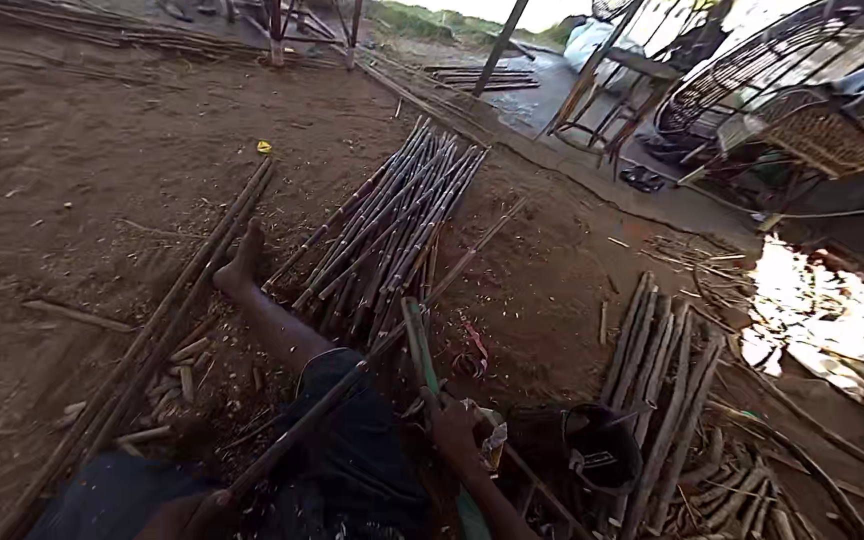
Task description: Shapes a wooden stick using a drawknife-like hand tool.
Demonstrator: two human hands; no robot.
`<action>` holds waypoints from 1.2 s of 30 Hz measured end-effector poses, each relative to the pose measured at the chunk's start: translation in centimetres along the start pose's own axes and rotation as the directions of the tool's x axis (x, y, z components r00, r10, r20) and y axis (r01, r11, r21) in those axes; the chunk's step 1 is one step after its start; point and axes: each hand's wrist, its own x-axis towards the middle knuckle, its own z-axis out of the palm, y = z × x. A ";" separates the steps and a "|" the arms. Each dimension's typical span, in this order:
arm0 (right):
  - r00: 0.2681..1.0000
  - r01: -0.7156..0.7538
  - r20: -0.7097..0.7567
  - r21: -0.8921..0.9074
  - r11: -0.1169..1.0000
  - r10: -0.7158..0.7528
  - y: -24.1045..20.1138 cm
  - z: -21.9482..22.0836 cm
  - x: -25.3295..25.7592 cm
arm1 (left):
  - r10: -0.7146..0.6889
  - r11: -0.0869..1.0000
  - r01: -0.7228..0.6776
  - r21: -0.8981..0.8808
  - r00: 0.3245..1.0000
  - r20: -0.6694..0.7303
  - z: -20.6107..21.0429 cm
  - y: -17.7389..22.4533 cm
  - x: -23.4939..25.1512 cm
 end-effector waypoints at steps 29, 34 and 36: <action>0.976 0.023 0.217 -0.090 0.996 -0.002 -2.1 -1.2 -2.6 | -0.122 0.972 0.138 -0.190 0.988 0.094 -0.9 -0.1 0.5; 0.952 0.128 0.298 -0.185 0.974 -0.069 -3.6 -1.6 -3.4 | 0.000 0.976 0.054 0.210 0.969 -0.246 1.4 0.3 -0.7; 0.911 0.190 0.405 -0.248 0.950 -0.077 -4.3 -1.5 -4.5 | 0.047 0.958 0.040 0.285 0.956 -0.290 1.9 0.2 -1.1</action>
